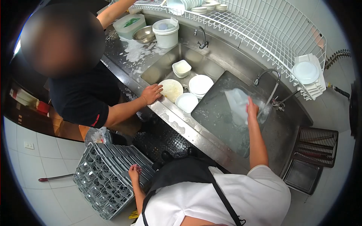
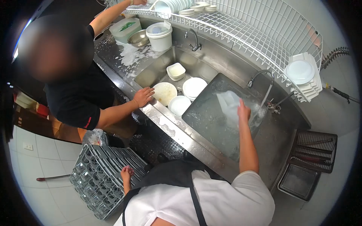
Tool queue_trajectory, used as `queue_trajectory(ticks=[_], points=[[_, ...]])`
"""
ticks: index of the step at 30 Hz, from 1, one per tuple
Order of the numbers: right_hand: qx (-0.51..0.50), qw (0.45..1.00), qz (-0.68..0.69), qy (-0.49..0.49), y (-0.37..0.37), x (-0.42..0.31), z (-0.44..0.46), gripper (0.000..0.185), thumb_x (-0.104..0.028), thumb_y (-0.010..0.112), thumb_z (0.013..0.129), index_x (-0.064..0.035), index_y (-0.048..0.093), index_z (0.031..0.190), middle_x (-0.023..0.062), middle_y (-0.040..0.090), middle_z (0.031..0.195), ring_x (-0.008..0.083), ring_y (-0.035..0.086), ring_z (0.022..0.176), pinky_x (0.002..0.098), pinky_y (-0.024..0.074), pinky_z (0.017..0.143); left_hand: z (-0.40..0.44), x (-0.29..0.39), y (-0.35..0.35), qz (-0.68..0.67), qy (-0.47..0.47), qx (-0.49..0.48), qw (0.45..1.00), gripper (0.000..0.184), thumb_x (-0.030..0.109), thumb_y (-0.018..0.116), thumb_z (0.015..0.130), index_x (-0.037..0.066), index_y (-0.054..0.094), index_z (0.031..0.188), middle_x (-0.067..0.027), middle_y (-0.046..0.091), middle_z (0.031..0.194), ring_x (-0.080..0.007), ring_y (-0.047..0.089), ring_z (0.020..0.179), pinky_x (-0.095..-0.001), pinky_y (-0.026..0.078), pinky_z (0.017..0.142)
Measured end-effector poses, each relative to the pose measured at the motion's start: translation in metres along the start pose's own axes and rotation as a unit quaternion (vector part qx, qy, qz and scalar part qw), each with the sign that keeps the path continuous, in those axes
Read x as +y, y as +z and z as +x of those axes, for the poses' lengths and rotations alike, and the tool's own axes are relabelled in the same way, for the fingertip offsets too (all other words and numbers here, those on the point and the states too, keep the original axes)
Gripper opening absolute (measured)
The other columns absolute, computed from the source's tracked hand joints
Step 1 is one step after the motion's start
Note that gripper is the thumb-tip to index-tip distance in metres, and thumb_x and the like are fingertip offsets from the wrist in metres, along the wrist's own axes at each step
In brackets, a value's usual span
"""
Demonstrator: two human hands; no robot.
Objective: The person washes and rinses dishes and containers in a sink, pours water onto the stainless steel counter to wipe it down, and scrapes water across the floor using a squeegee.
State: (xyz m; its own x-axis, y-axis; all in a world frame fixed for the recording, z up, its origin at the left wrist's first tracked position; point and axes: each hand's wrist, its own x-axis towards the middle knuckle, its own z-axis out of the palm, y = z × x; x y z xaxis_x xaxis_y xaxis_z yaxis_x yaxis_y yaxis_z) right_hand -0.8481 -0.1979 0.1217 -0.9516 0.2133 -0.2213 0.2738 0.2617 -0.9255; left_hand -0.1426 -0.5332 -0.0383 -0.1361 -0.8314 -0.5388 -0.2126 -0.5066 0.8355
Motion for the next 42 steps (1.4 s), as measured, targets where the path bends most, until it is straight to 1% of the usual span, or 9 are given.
queue_trajectory(ticks=[5, 11, 17, 21, 25, 34, 37, 41, 42], points=[[-0.051, 0.978, 0.195, -0.055, 0.062, -0.103, 0.045, 0.044, -0.046, 0.073, 0.085, -0.0063, 0.062, 0.069, 0.0004, 0.059, 0.064, 0.0104, 0.054, 0.055, 0.0244, 0.0411, 0.051, -0.007, -0.008, -0.004, -0.005, 0.001, -0.002, 1.000, 0.017, 0.020, 0.056, 0.101, 0.005, 0.063, 0.104, -0.0061, 0.067, 0.079, -0.0130, 0.063, 0.060, -0.0250, 0.047, 0.048], [-0.069, 0.961, 0.240, -0.117, 0.068, -0.191, 0.037, 0.039, -0.040, 0.071, 0.087, -0.0034, 0.064, 0.075, 0.0010, 0.058, 0.065, 0.0106, 0.053, 0.055, 0.0249, 0.0431, 0.054, -0.014, -0.020, -0.005, -0.005, -0.009, 0.009, 1.000, 0.015, 0.020, 0.058, 0.100, 0.007, 0.063, 0.103, -0.0054, 0.066, 0.077, -0.0134, 0.063, 0.060, -0.0263, 0.051, 0.050], [-0.114, 0.931, 0.256, -0.236, 0.052, -0.122, 0.009, 0.031, -0.029, 0.066, 0.094, -0.0005, 0.067, 0.083, 0.0017, 0.061, 0.073, 0.0117, 0.058, 0.067, 0.0266, 0.0472, 0.066, -0.020, -0.018, 0.000, 0.002, -0.011, -0.006, 1.000, 0.016, 0.020, 0.057, 0.100, 0.006, 0.062, 0.102, -0.0059, 0.065, 0.077, -0.0125, 0.060, 0.058, -0.0255, 0.047, 0.047], [-0.090, 0.942, 0.018, -0.324, 0.017, -0.002, 0.010, 0.039, -0.033, 0.063, 0.096, 0.0042, 0.062, 0.088, 0.0106, 0.066, 0.083, 0.0187, 0.062, 0.079, 0.0314, 0.0487, 0.078, -0.010, -0.003, 0.010, 0.018, 0.006, -0.032, 0.999, 0.018, 0.020, 0.057, 0.100, 0.003, 0.063, 0.101, -0.0067, 0.065, 0.078, -0.0114, 0.058, 0.056, -0.0246, 0.044, 0.046], [-0.026, 0.951, -0.210, -0.226, -0.015, 0.093, -0.030, 0.046, -0.042, 0.064, 0.093, -0.0002, 0.068, 0.112, 0.0218, 0.069, 0.108, 0.0382, 0.065, 0.104, 0.0423, 0.0481, 0.091, 0.008, 0.028, 0.033, 0.075, 0.025, -0.053, 0.995, 0.018, 0.018, 0.057, 0.100, 0.003, 0.065, 0.106, -0.0061, 0.065, 0.079, -0.0115, 0.059, 0.059, -0.0251, 0.047, 0.049], [-0.157, 0.893, -0.413, -0.088, 0.005, 0.193, -0.067, 0.082, -0.057, 0.063, 0.087, 0.0085, 0.051, 0.134, 0.0304, 0.052, 0.137, 0.0426, 0.050, 0.129, 0.0451, 0.0389, 0.108, 0.087, 0.192, 0.168, 0.119, 0.147, -0.137, 0.972, 0.017, 0.014, 0.058, 0.098, 0.002, 0.066, 0.107, -0.0047, 0.066, 0.080, -0.0107, 0.060, 0.064, -0.0241, 0.048, 0.055], [-0.230, 0.867, -0.433, -0.089, 0.033, 0.208, -0.067, 0.082, -0.058, 0.066, 0.085, 0.0101, 0.055, 0.129, 0.0304, 0.057, 0.131, 0.0420, 0.053, 0.126, 0.0453, 0.0399, 0.106, 0.178, 0.239, 0.228, 0.082, 0.244, -0.253, 0.933, 0.020, 0.019, 0.060, 0.097, 0.001, 0.068, 0.102, -0.0042, 0.066, 0.081, -0.0102, 0.060, 0.066, -0.0244, 0.047, 0.055], [-0.283, 0.870, -0.402, 0.036, 0.084, 0.178, -0.066, 0.074, -0.057, 0.064, 0.087, 0.0118, 0.061, 0.116, 0.0287, 0.067, 0.108, 0.0379, 0.065, 0.104, 0.0442, 0.0489, 0.093, 0.286, 0.336, 0.352, 0.141, 0.348, -0.182, 0.909, 0.029, 0.028, 0.061, 0.098, 0.000, 0.068, 0.098, -0.0031, 0.065, 0.075, -0.0127, 0.060, 0.062, -0.0283, 0.048, 0.055], [-0.281, 0.884, -0.367, 0.066, 0.097, 0.172, -0.061, 0.072, -0.056, 0.063, 0.088, 0.0118, 0.063, 0.112, 0.0273, 0.069, 0.101, 0.0357, 0.068, 0.097, 0.0435, 0.0519, 0.088, 0.314, 0.365, 0.381, 0.105, 0.282, -0.206, 0.931, 0.031, 0.031, 0.061, 0.098, 0.001, 0.066, 0.106, -0.0049, 0.066, 0.084, -0.0148, 0.063, 0.069, -0.0289, 0.051, 0.061]])
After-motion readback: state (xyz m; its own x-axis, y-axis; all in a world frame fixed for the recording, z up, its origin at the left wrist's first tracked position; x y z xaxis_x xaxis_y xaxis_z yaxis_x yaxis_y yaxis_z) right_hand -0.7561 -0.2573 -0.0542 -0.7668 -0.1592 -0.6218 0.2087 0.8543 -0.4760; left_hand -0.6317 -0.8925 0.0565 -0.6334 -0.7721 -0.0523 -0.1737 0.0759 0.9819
